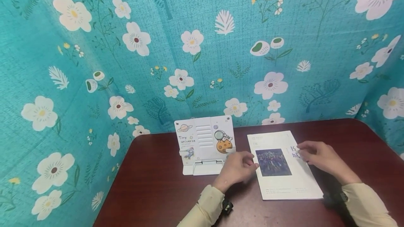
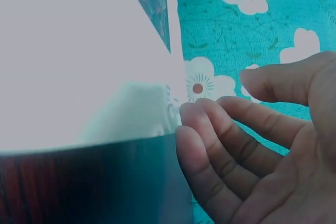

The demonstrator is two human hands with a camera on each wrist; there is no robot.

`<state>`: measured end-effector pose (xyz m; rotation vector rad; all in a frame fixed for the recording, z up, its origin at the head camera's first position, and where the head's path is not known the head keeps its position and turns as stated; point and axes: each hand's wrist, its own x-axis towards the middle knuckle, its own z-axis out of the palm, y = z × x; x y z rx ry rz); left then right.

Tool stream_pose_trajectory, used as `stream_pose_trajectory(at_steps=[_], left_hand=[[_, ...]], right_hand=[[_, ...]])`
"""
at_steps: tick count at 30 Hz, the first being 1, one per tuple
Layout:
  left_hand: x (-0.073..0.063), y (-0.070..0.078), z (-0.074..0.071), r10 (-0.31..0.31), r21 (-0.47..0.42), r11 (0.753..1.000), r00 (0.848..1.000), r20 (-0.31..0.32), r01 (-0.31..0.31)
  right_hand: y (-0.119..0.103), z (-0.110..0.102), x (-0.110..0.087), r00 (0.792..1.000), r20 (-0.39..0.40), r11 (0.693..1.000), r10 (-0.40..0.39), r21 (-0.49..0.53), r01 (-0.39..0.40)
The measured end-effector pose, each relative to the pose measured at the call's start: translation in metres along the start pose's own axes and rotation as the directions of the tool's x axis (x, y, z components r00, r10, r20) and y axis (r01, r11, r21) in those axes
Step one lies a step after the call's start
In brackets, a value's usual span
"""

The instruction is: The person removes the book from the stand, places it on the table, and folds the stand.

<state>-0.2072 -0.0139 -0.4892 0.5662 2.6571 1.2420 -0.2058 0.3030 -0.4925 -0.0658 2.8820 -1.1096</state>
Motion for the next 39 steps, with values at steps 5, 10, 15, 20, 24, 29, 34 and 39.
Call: stream_pose_trajectory(at_steps=[5, 10, 15, 20, 24, 29, 34, 39], left_hand=[[0.001, 0.001, -0.005, 0.042, -0.027, 0.999, 0.998, -0.040, -0.043], [-0.001, 0.003, -0.011, 0.082, -0.089, 0.992, 0.992, -0.095, -0.090], [-0.004, 0.007, -0.018, 0.115, -0.105, 0.986, 0.982, -0.147, -0.131], [-0.005, 0.007, -0.027, 0.123, -0.136, 0.979, 0.970, -0.210, -0.154], [-0.005, 0.005, -0.036, 0.156, -0.131, 0.972, 0.949, -0.275, -0.197], [-0.009, 0.000, -0.044, 0.135, -0.150, 0.971, 0.943, -0.304, -0.187], [-0.013, -0.008, -0.050, 0.127, -0.150, 0.971, 0.929, -0.346, -0.189], [-0.017, -0.015, -0.057, 0.113, -0.178, 0.964, 0.913, -0.392, -0.195]], right_hand=[[-0.011, 0.003, -0.001, 0.997, -0.041, 0.997, -0.070, -0.041, 0.068], [-0.027, 0.010, -0.002, 0.984, -0.079, 0.987, -0.161, -0.034, 0.159], [-0.046, 0.015, -0.003, 0.966, -0.126, 0.975, -0.224, -0.024, 0.223], [-0.063, 0.017, -0.003, 0.945, -0.170, 0.959, -0.279, -0.006, 0.282], [-0.074, 0.019, -0.003, 0.943, -0.172, 0.958, -0.284, -0.005, 0.288], [-0.085, 0.020, -0.003, 0.949, -0.156, 0.961, -0.274, 0.000, 0.277], [-0.094, 0.022, -0.001, 0.939, -0.184, 0.955, -0.291, 0.006, 0.298], [-0.101, 0.029, 0.003, 0.908, -0.238, 0.934, -0.344, 0.011, 0.357]])
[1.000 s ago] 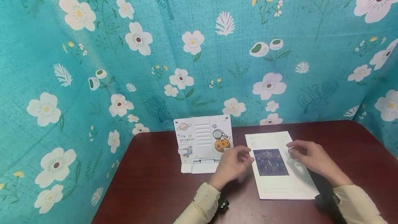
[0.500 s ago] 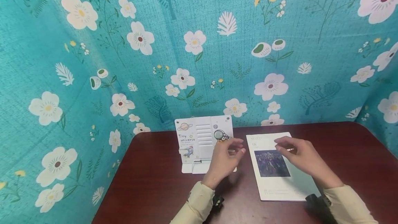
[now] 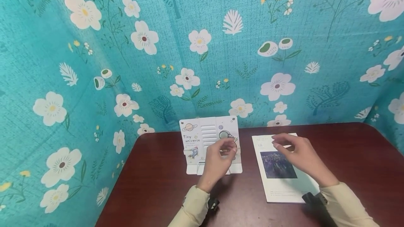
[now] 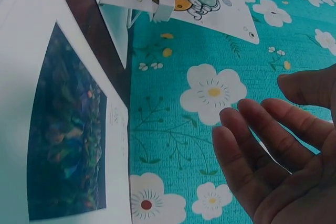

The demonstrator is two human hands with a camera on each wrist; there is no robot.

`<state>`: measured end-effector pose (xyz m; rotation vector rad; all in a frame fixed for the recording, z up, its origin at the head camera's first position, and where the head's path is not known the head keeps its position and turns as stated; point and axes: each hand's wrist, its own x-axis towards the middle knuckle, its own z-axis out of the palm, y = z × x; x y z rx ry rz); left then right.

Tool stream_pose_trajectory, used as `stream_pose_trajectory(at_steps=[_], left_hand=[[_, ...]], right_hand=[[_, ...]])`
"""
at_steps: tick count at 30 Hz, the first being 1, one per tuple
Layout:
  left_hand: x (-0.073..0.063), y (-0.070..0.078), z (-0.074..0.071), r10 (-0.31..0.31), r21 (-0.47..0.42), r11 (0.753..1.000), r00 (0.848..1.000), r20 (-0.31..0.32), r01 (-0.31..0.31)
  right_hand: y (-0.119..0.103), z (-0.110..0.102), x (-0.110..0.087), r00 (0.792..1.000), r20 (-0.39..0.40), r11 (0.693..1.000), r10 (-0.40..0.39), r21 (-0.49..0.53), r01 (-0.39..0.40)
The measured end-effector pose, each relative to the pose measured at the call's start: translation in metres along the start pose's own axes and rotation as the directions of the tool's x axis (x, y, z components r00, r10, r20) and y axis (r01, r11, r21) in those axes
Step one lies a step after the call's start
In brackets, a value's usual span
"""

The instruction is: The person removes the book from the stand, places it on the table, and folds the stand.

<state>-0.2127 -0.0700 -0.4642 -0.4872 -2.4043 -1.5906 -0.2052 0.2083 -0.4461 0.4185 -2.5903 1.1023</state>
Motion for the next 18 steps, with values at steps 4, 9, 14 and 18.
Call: stream_pose_trajectory(at_steps=[4, 9, 14, 18], left_hand=[[-0.001, -0.002, -0.007, -0.025, -0.021, 1.000, 0.999, -0.031, 0.024], [-0.004, -0.005, -0.019, -0.057, -0.029, 0.998, 0.997, -0.048, 0.055], [-0.005, -0.009, -0.032, -0.082, -0.005, 0.997, 0.993, -0.089, 0.082], [-0.009, -0.014, -0.043, -0.094, 0.010, 0.995, 0.986, -0.137, 0.097]], right_hand=[[-0.003, 0.004, 0.004, 1.000, 0.002, 1.000, 0.003, 0.010, -0.003], [-0.009, 0.010, 0.009, 1.000, 0.001, 1.000, 0.006, 0.020, -0.006], [-0.015, 0.015, 0.014, 1.000, 0.001, 0.999, 0.031, 0.031, -0.031], [-0.020, 0.020, 0.017, 0.999, 0.018, 0.996, 0.050, 0.067, -0.051]])
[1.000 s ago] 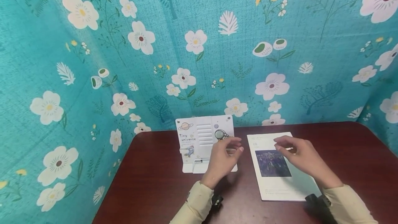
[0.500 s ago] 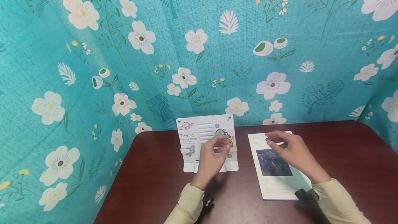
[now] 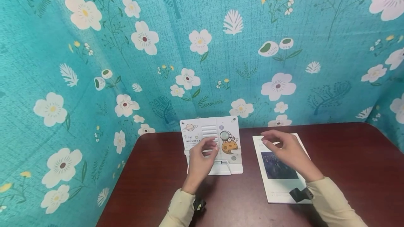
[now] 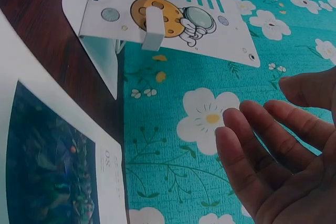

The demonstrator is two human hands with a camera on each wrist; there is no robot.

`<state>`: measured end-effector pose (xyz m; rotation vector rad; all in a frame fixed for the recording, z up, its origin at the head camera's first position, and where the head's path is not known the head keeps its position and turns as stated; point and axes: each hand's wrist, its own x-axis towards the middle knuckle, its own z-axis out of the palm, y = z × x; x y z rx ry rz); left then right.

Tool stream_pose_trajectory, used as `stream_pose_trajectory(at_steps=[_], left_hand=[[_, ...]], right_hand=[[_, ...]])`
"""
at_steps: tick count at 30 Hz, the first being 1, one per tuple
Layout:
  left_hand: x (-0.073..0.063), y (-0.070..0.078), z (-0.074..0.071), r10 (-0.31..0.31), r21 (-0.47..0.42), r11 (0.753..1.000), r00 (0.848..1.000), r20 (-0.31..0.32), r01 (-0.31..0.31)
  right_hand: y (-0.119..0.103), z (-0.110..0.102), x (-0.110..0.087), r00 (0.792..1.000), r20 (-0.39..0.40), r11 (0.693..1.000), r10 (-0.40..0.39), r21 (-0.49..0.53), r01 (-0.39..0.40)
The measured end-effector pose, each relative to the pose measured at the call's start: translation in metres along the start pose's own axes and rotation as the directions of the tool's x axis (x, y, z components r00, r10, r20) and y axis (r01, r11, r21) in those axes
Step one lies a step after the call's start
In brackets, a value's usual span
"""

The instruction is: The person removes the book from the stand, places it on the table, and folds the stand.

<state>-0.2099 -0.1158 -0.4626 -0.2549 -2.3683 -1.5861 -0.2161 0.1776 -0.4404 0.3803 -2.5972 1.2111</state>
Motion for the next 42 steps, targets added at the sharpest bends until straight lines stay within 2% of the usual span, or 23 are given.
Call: stream_pose_trajectory(at_steps=[4, 8, 14, 18, 23, 37, 42], left_hand=[[-0.005, -0.007, -0.010, -0.015, 0.007, 1.000, 0.999, -0.032, 0.015], [-0.006, -0.013, -0.019, -0.016, 0.009, 1.000, 0.999, -0.048, 0.016], [-0.003, -0.017, -0.033, -0.002, 0.027, 1.000, 0.995, -0.102, 0.005], [0.000, -0.017, -0.041, -0.013, 0.041, 0.999, 0.990, -0.140, 0.019], [0.003, -0.021, -0.050, -0.012, 0.029, 0.999, 0.986, -0.168, 0.017], [0.010, -0.035, -0.069, -0.018, 0.042, 0.999, 0.963, -0.268, 0.031], [0.012, -0.040, -0.075, -0.006, 0.074, 0.997, 0.952, -0.305, 0.030]], right_hand=[[-0.004, 0.004, 0.002, 1.000, 0.018, 0.999, 0.004, 0.041, -0.004], [-0.004, 0.007, 0.004, 0.999, 0.020, 0.999, 0.025, 0.039, -0.026], [-0.003, 0.014, 0.008, 1.000, 0.016, 0.998, 0.023, 0.053, -0.024], [-0.003, 0.019, 0.011, 1.000, 0.018, 0.999, 0.019, 0.050, -0.020], [-0.001, 0.026, 0.014, 1.000, 0.017, 0.999, 0.012, 0.035, -0.012], [-0.002, 0.043, 0.023, 0.999, 0.041, 0.998, 0.025, 0.059, -0.028], [-0.002, 0.048, 0.024, 0.998, 0.050, 0.998, 0.023, 0.056, -0.026]])
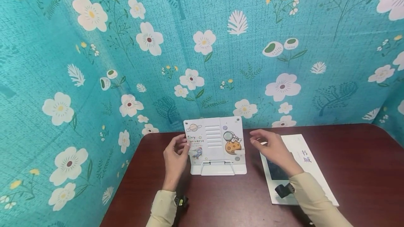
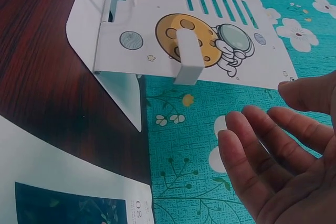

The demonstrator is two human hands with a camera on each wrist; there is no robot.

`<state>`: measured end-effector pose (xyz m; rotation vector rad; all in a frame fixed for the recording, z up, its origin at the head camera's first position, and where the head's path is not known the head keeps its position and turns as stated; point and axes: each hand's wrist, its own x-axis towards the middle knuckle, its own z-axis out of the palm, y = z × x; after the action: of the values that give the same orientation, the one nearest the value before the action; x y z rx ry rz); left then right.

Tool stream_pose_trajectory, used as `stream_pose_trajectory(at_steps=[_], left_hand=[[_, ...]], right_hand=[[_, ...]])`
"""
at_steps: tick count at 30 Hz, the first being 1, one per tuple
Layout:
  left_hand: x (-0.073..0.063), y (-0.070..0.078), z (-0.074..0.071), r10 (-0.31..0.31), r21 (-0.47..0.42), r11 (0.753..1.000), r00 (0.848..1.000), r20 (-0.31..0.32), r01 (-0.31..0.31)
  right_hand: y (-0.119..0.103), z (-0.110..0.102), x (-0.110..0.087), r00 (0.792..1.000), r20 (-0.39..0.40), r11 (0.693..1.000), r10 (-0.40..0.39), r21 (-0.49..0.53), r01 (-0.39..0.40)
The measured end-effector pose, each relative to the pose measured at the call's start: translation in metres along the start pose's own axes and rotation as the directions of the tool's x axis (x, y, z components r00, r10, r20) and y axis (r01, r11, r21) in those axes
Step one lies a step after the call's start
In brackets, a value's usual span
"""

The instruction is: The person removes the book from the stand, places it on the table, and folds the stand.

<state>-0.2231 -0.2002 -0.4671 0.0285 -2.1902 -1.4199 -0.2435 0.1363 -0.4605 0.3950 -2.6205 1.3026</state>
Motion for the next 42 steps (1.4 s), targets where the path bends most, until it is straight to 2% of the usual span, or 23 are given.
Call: stream_pose_trajectory(at_steps=[6, 10, 16, 23, 42], left_hand=[[0.002, -0.007, -0.002, -0.004, 0.040, 0.999, 1.000, -0.027, 0.005], [0.004, -0.014, -0.001, -0.025, 0.029, 0.999, 0.999, -0.030, 0.026], [0.006, -0.027, 0.002, -0.094, 0.009, 0.995, 0.995, 0.013, 0.094], [0.007, -0.039, 0.007, -0.128, 0.033, 0.991, 0.991, 0.046, 0.126], [0.007, -0.044, 0.008, -0.134, 0.067, 0.989, 0.989, 0.058, 0.130]], right_hand=[[0.002, 0.005, 0.002, 1.000, 0.001, 1.000, 0.002, 0.005, -0.002], [0.002, 0.009, 0.004, 1.000, 0.005, 1.000, 0.005, 0.010, -0.005], [0.002, 0.016, 0.010, 1.000, -0.013, 1.000, 0.003, 0.016, -0.003], [0.002, 0.025, 0.013, 1.000, 0.001, 1.000, 0.014, 0.028, -0.014], [0.003, 0.036, 0.014, 0.998, 0.010, 0.997, 0.056, 0.057, -0.057]])
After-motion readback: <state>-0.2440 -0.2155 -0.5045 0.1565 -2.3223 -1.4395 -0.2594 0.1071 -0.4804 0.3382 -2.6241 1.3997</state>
